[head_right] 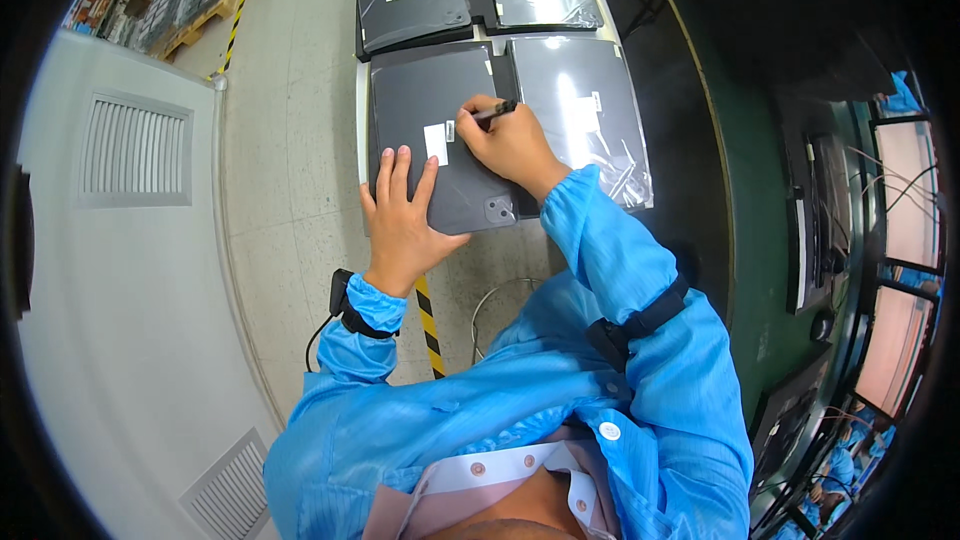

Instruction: Connecting tablets to power/data, checking screens, applying labels, and stacking them in a manufacturing facility.

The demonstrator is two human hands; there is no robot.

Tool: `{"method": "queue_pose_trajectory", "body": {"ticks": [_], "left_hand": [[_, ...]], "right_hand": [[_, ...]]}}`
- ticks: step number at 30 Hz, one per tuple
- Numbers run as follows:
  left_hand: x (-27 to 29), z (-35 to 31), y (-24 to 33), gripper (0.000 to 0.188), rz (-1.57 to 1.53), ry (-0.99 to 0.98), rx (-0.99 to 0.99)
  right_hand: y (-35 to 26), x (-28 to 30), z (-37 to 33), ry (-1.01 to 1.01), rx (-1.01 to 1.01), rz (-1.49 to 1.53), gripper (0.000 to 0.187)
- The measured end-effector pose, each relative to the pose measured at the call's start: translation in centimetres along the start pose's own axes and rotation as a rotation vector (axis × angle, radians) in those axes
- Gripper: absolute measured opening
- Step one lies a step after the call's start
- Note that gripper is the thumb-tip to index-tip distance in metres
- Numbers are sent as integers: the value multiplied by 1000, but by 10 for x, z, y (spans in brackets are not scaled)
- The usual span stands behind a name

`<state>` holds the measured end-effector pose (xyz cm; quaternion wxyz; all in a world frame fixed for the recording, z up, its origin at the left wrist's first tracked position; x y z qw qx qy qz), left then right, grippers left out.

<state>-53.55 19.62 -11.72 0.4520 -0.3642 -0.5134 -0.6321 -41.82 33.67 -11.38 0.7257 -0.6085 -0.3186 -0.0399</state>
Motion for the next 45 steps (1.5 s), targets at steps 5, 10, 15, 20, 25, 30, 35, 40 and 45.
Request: {"method": "queue_pose_trajectory", "body": {"ticks": [5, 10, 15, 20, 25, 30, 35, 40, 45], "left_hand": [[-2, 4, 5, 105, 27, -16, -21], [1, 11, -12, 109, 24, -61, 4], [11, 27, 51, 108, 150, -93, -178], [-38, 30, 96, 92, 77, -50, -430], [-46, 67, 93, 81, 147, -51, -406], [-46, 126, 66, 90, 153, -19, -447], [-53, 181, 48, 83, 215, 6, -460], [-72, 235, 26, 92, 178, -102, -356], [-78, 284, 42, 95, 381, -277, -228]], "right_hand": [[24, 25, -22, 87, -69, 278, 25], [11, 80, -93, 178, -77, 394, 28], [39, 152, -188, 363, -100, 408, 29], [58, 176, -256, 457, -241, 471, 27], [69, 192, -312, 519, -271, 482, 27], [50, 195, -329, 471, -271, 404, 26], [23, 209, -330, 456, -185, 225, 23], [18, 207, -339, 418, -106, 143, 20], [0, 201, -351, 407, 15, -4, 21]]}}
Point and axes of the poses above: each hand's wrist, its own z-axis towards the middle knuckle, its own x-axis out of the back of the hand, y = z × x, the point moved 10 cm from there along z, towards the middle knuckle, and after that the axes turned 1 degree about -x, right-handed, at the moved point
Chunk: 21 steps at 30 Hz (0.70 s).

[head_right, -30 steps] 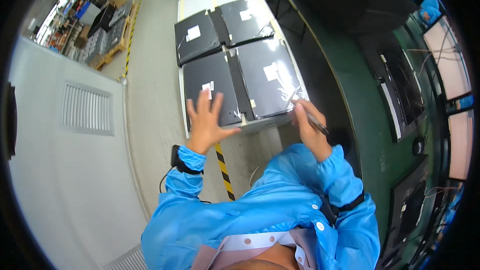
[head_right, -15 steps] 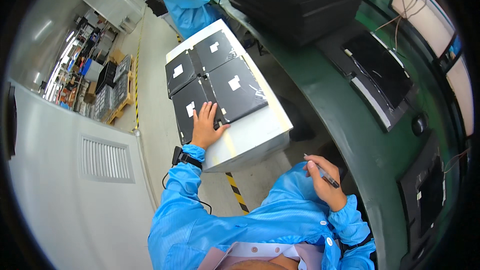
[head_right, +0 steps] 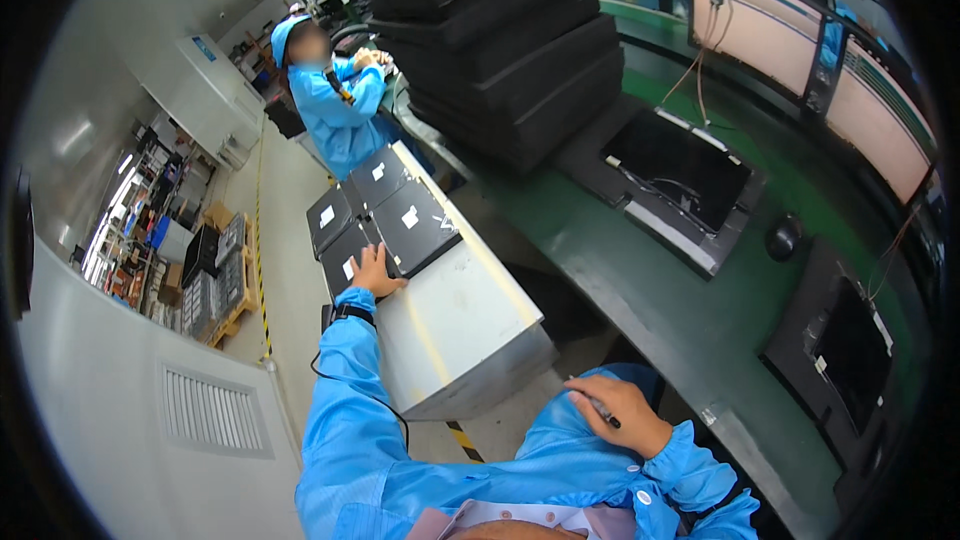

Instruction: Connecting tablets to power/data, checking screens, applying labels, and stacking them in a manufacturing facility.

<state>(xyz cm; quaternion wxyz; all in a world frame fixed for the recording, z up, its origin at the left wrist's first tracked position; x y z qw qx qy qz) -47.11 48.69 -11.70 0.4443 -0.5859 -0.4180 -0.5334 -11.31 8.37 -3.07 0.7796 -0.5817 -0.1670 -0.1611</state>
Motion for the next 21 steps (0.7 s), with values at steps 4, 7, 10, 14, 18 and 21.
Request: {"method": "queue_pose_trajectory", "body": {"ticks": [4, 7, 10, 14, 18, 21], "left_hand": [[196, 41, 52, 51, -209, 722, -233], [379, 20, 172, 64, -265, 1234, -615], [465, 53, 205, 82, -138, 1235, -749], [483, 124, 232, 83, -279, 679, -769], [495, 112, 231, 69, -312, 781, -766], [498, 93, 227, 62, -180, 836, -699]], "right_hand": [[-9, 0, -14, -61, 22, -53, 20], [-11, 19, -29, 27, 6, -117, 19], [-18, 29, -40, 68, -9, -127, 21], [-21, 41, -55, 136, -16, -139, 25], [-19, 55, -79, 230, -30, -170, 26], [-22, 64, -93, 259, -33, -184, 25]]}}
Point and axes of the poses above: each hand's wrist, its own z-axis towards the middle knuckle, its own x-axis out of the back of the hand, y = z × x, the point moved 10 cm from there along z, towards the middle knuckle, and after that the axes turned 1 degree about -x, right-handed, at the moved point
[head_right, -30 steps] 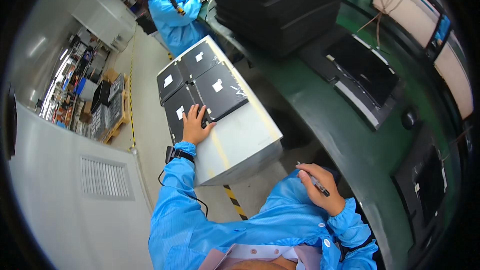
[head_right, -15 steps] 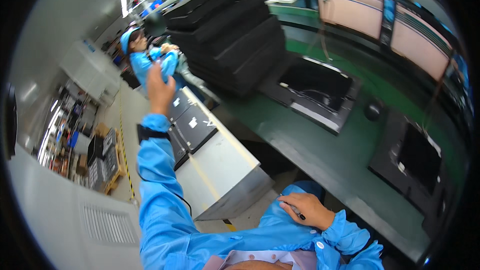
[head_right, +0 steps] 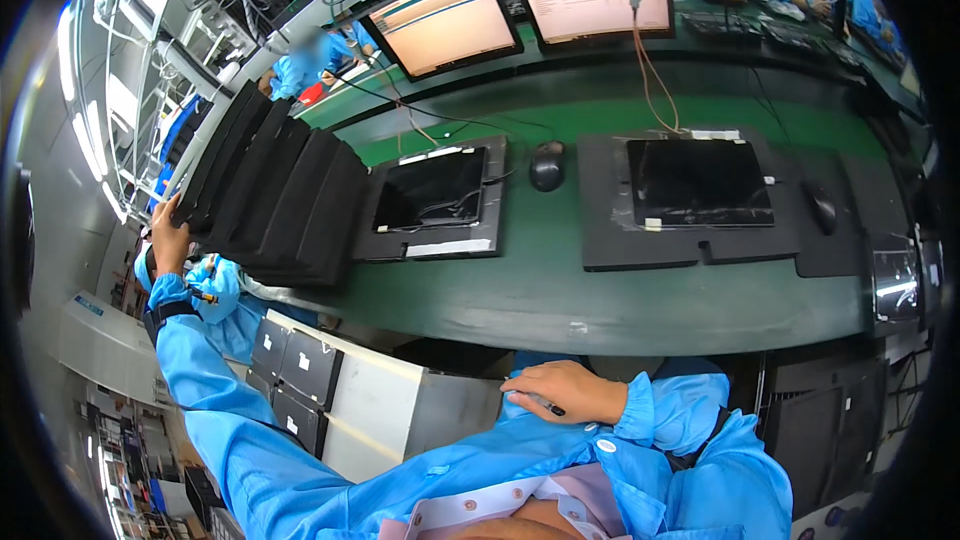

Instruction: Connecting tablets to power/data, checking screens, applying labels, and stacking them in a manufacturing facility.

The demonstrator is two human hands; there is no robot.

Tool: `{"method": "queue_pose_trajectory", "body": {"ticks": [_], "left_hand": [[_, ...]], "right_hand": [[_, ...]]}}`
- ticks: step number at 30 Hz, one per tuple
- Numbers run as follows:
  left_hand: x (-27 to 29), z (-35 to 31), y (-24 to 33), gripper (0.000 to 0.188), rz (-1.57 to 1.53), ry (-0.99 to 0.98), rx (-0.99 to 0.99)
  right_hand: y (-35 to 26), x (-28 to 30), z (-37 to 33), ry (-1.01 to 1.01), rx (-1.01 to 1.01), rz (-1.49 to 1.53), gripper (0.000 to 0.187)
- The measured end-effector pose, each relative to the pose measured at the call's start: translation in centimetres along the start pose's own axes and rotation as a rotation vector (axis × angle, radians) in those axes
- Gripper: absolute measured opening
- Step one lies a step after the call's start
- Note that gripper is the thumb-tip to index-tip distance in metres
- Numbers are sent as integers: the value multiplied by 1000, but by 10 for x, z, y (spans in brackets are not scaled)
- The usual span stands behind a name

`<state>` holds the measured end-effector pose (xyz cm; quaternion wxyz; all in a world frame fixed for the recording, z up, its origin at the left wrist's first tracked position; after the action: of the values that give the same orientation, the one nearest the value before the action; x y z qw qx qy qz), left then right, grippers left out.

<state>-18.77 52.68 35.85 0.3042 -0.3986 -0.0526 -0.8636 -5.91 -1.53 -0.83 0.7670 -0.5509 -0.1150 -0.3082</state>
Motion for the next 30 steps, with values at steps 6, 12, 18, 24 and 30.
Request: {"method": "queue_pose_trajectory", "body": {"ticks": [6, 12, 18, 24, 30], "left_hand": [[44, -24, 27, 54, 273, 177, -51], [140, -162, 185, 68, 342, 434, -107], [69, -357, 307, 71, 184, -155, 141], [-95, -514, 287, 63, -134, -472, 256], [-129, -492, 269, 60, -236, -444, 186]], "right_hand": [[-15, 15, -7, -23, 53, -36, 20], [-9, 21, -12, -65, 44, 0, 16], [-4, 13, -8, -102, 61, 64, 17], [-9, -2, -16, -177, 78, 80, 19], [-7, 30, -26, -84, 40, -121, 22]]}}
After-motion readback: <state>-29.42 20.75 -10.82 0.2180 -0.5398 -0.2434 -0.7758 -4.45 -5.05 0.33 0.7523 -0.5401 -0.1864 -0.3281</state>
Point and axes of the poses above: each hand's wrist, its own z-axis towards the middle knuckle, its own x-axis out of the back of the hand, y = z × x, the point moved 10 cm from there along z, towards the middle knuckle, and after that the axes turned 1 degree about -x, right-handed, at the moved point
